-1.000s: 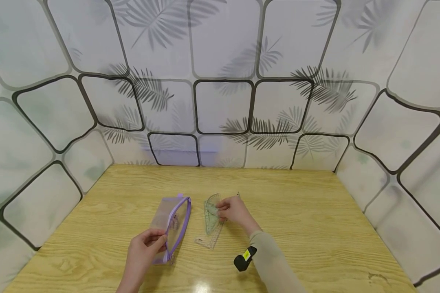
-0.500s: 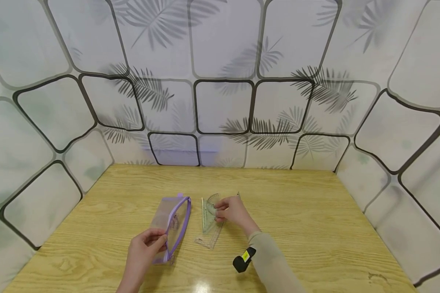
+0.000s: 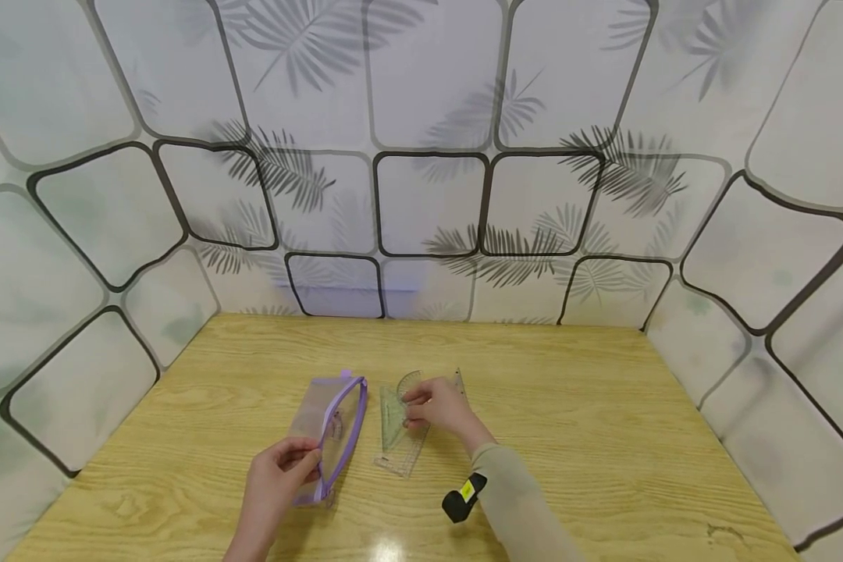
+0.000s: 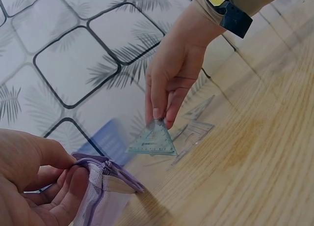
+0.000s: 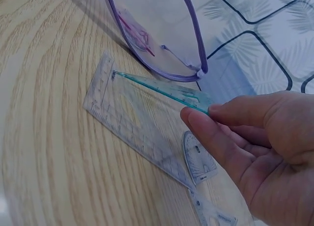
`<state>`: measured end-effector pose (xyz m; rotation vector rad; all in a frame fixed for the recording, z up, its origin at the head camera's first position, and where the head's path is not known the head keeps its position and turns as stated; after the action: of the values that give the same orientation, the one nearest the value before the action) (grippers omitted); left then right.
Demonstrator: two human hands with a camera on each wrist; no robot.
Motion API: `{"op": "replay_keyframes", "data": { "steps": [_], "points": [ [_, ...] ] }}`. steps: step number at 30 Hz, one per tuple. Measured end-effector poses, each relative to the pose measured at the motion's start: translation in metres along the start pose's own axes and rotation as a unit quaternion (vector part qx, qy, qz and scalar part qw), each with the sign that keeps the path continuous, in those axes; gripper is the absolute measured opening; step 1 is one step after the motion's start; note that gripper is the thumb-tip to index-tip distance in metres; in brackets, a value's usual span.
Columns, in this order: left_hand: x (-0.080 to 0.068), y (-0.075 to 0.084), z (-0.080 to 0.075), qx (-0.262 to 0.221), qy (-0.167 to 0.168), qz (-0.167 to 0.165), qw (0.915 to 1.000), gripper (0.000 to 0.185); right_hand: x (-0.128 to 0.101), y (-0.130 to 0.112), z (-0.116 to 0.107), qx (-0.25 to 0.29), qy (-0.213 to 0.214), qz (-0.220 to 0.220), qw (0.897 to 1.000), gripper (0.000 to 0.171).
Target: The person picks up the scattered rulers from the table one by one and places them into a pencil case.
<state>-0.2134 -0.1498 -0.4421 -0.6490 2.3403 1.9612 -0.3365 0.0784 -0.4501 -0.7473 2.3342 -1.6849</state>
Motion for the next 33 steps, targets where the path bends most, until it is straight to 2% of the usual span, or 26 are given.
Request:
{"op": "replay_keyframes", "data": {
  "steps": [9, 18, 28, 33],
  "points": [
    [-0.001, 0.001, -0.001, 0.001, 0.002, 0.003, 1.0000, 0.018, 0.000, -0.001, 0.011, 0.008, -0.026, 0.030, 0.999, 0.028],
    [-0.001, 0.001, 0.000, -0.001, -0.001, 0.004, 1.0000, 0.019, 0.003, -0.004, 0.019, 0.007, -0.040, 0.033, 0.999, 0.030],
    [-0.001, 0.001, 0.000, 0.001, -0.004, 0.010, 0.9999, 0.019, 0.010, -0.007, 0.036, 0.057, -0.058, 0.030, 0.996, 0.032],
    [0.001, -0.002, -0.001, 0.004, -0.003, 0.004, 1.0000, 0.019, 0.013, -0.008, 0.041, 0.084, -0.052, 0.038, 0.994, 0.033]
  ]
}}
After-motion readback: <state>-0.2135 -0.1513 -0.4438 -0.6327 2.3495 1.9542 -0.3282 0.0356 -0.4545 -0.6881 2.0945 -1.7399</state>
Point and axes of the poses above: each hand's wrist, its own x-axis towards the middle knuckle, its own z-axis out of the palm, y = z × x, the point moved 10 cm from there along x, towards the middle knuckle, and after that the axes turned 14 degrees about -z, right-handed, at the moved point
